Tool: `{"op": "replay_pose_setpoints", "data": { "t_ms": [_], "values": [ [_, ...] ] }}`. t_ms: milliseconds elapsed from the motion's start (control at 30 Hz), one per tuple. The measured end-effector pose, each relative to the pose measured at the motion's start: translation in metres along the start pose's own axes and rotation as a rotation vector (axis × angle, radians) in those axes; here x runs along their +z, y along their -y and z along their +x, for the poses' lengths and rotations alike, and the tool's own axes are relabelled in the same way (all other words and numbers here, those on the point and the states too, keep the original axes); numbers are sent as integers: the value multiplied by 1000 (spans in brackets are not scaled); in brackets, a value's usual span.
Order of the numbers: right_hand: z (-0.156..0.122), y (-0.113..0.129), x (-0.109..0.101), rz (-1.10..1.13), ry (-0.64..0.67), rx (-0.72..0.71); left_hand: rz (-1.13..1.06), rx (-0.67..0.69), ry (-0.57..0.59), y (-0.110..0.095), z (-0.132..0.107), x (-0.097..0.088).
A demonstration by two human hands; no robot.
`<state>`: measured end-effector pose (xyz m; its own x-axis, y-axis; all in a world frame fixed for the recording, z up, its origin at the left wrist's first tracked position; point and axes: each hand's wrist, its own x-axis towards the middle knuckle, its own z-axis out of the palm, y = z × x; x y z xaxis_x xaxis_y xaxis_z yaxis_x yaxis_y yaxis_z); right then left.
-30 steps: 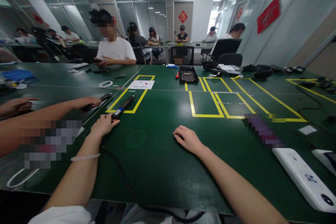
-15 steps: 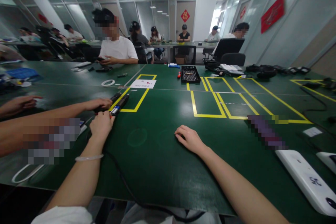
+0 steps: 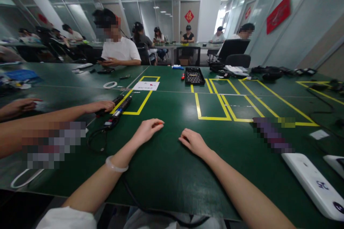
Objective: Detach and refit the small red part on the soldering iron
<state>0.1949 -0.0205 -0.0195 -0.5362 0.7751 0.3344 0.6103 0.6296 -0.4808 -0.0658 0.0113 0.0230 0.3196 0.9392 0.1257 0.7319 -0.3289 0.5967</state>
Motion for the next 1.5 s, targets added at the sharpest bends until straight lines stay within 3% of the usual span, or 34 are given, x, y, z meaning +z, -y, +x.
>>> {"op": "replay_pose_setpoints", "data": {
  "t_ms": [167,367,533,800,1167,1500],
  "values": [
    [-3,-2,-3,117,-25,39,-191,81,240,-44,9,38],
    [-2,0,-7,161,-7,-15,-408,83,261,-41,9,53],
    [-2,-2,-2,181,-7,39,-513,60,258,-38,4,55],
    [0,-9,1,336,-95,82,-410,116,158,-47,1,53],
    [5,-18,7,862,-77,294,-389,188,159,-50,-2,56],
    [3,-16,10,872,-80,247,-213,203,140,-51,-3,56]
  ]
}}
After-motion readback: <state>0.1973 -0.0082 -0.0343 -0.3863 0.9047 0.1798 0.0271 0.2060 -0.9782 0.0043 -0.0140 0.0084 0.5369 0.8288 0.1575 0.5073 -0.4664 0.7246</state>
